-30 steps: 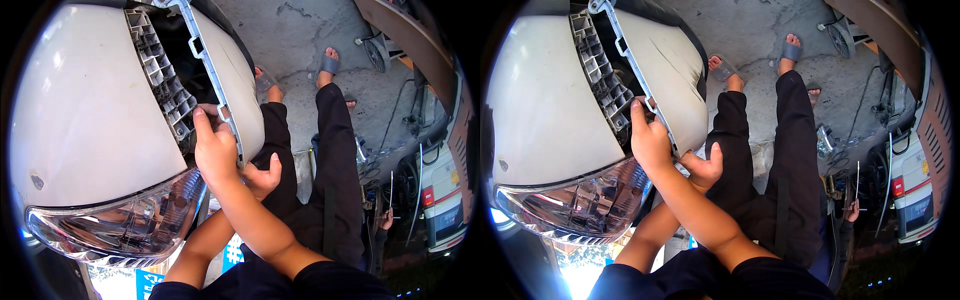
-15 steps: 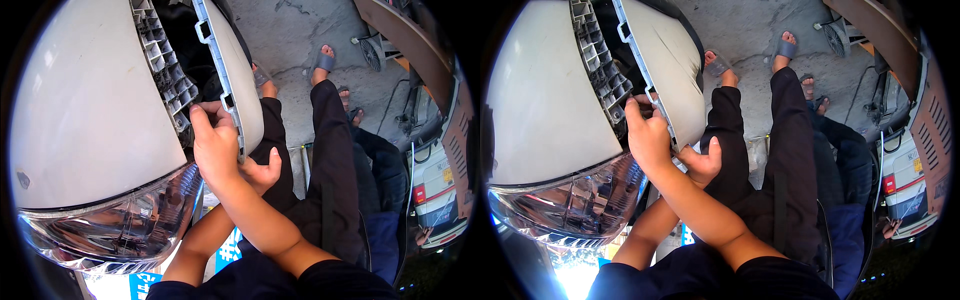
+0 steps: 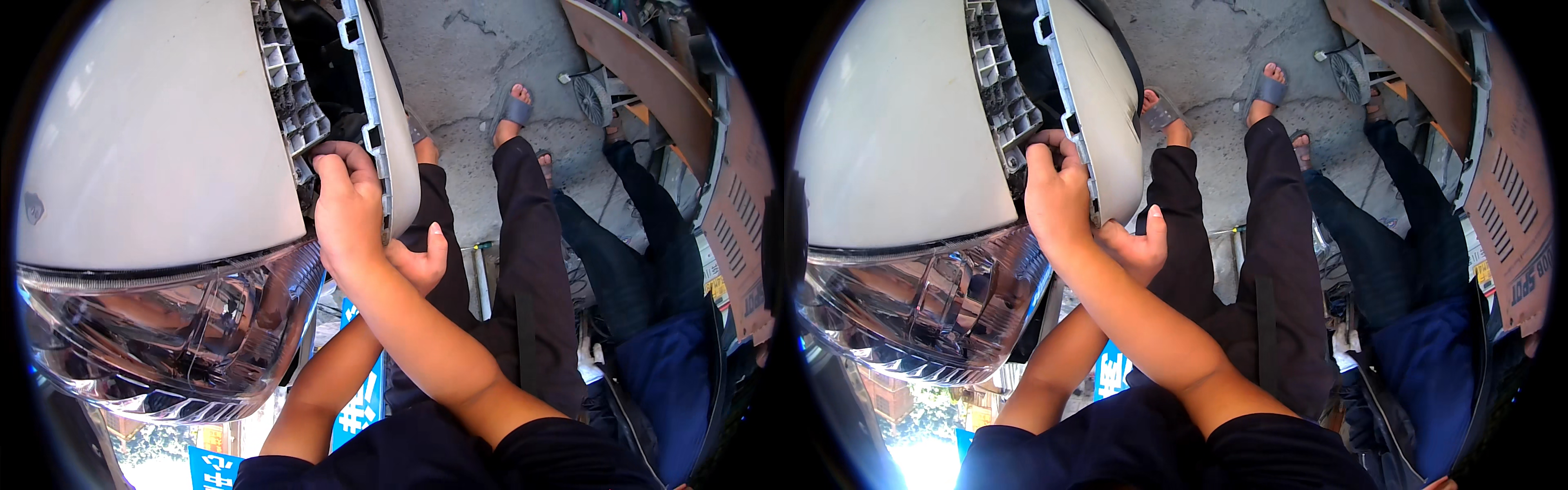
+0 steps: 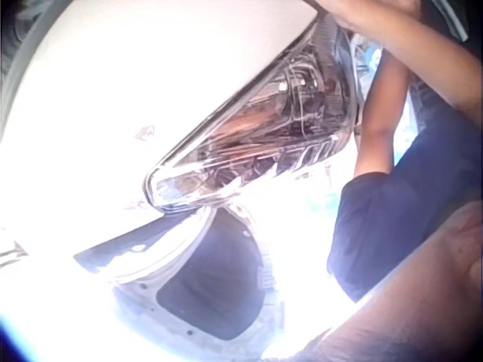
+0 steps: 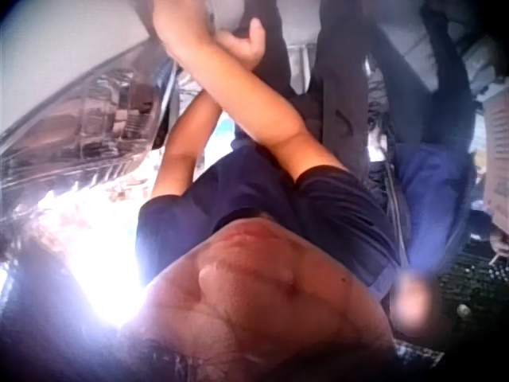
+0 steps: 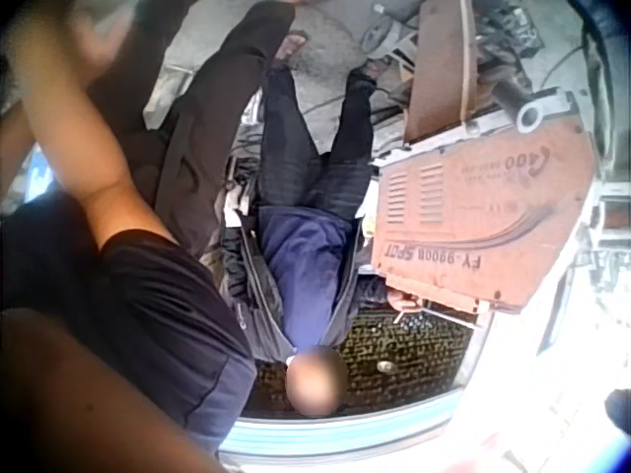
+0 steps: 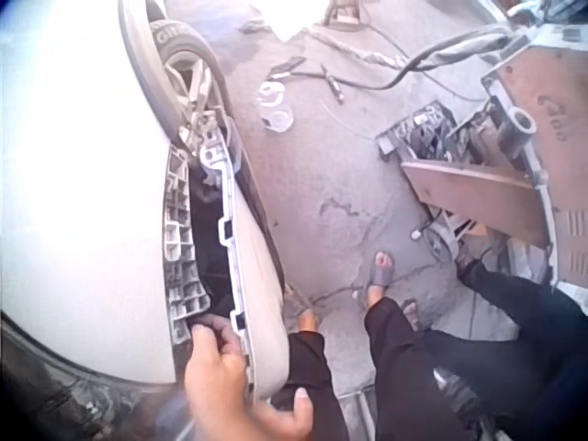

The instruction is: The person uses a screwdriver to remove screws from the front bumper of a white car. They then detach the bumper cover and work on the headlight assembly area, removing additional fasteners and adjusting components.

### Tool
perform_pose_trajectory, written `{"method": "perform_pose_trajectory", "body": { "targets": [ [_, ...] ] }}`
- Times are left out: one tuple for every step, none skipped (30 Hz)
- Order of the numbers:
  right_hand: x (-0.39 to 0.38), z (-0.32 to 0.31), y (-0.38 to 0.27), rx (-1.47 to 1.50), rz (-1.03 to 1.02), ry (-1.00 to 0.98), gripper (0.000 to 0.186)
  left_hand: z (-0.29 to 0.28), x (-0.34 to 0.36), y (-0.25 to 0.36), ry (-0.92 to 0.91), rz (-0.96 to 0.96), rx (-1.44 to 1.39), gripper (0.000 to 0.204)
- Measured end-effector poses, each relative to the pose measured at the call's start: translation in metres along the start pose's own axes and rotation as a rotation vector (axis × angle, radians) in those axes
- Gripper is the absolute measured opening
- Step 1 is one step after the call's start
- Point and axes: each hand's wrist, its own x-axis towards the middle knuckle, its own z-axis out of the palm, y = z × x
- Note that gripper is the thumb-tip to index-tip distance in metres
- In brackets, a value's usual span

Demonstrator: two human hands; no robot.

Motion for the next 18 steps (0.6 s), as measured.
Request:
{"method": "perform_pose_trajectory", "body": {
  "targets": [
    [-0.001,0.000,-0.001,0.010,-0.002,0.004,0.021,0.000,0.002,0.001,0.073,0.040,0.001,0.061],
    [-0.001,0.001,-0.001,0.013,0.006,0.018,0.021,-0.001,0.001,0.003,-0.008,-0.017,0.069,0.060],
    [-0.001,0.002,-0.002,0.020,0.012,0.019,0.021,-0.002,-0.001,0.005,-0.112,-0.097,0.138,0.060],
    [0.000,0.004,-0.002,-0.034,-0.005,0.056,0.022,-0.003,-0.004,0.008,-0.218,-0.180,0.202,0.060],
    [0.001,0.005,-0.002,-0.046,0.019,0.075,0.025,-0.003,-0.008,0.009,-0.145,-0.135,0.210,0.061],
    [0.003,0.005,-0.002,-0.077,0.028,0.080,0.027,0.001,-0.009,0.009,-0.069,-0.091,0.210,0.063],
    [0.005,0.006,-0.001,-0.107,0.032,0.092,0.029,0.007,-0.009,0.008,-0.024,-0.099,0.074,0.062],
    [0.008,0.007,-0.001,-0.139,0.011,0.073,0.031,0.013,-0.011,0.007,0.052,-0.067,0.010,0.062],
    [0.011,0.008,-0.001,-0.174,-0.012,0.058,0.033,0.021,-0.011,0.005,0.068,-0.098,-0.201,0.062],
    [0.013,0.007,-0.001,-0.209,-0.017,0.042,0.038,0.027,-0.015,0.003,-0.010,-0.166,-0.437,0.061],
    [0.016,0.007,-0.001,-0.246,-0.003,0.044,0.041,0.037,-0.011,-0.004,0.003,-0.108,-0.546,0.056],
    [0.018,0.006,-0.002,-0.280,0.005,0.048,0.038,0.044,-0.008,-0.010,0.080,-0.019,-0.628,0.052],
    [0.022,0.005,-0.004,-0.308,0.001,0.049,0.036,0.051,-0.004,-0.016,0.054,-0.019,-0.625,0.047],
    [0.024,0.004,-0.005,-0.357,0.068,0.016,0.034,0.053,-0.002,-0.021,0.113,0.044,-0.491,0.041],
    [0.029,0.003,-0.007,-0.403,0.144,-0.011,0.032,0.055,-0.002,-0.023,0.148,0.093,-0.358,0.038],
    [0.032,0.003,-0.009,-0.447,0.220,-0.044,0.031,0.054,-0.001,-0.025,0.208,0.131,-0.356,0.035],
    [0.036,0.003,-0.010,-0.456,0.210,-0.073,0.030,0.052,-0.003,-0.024,0.239,0.152,-0.346,0.036],
    [0.040,0.003,-0.010,-0.459,0.205,-0.101,0.029,0.048,-0.004,-0.024,0.256,0.180,-0.328,0.036]
  ]
}}
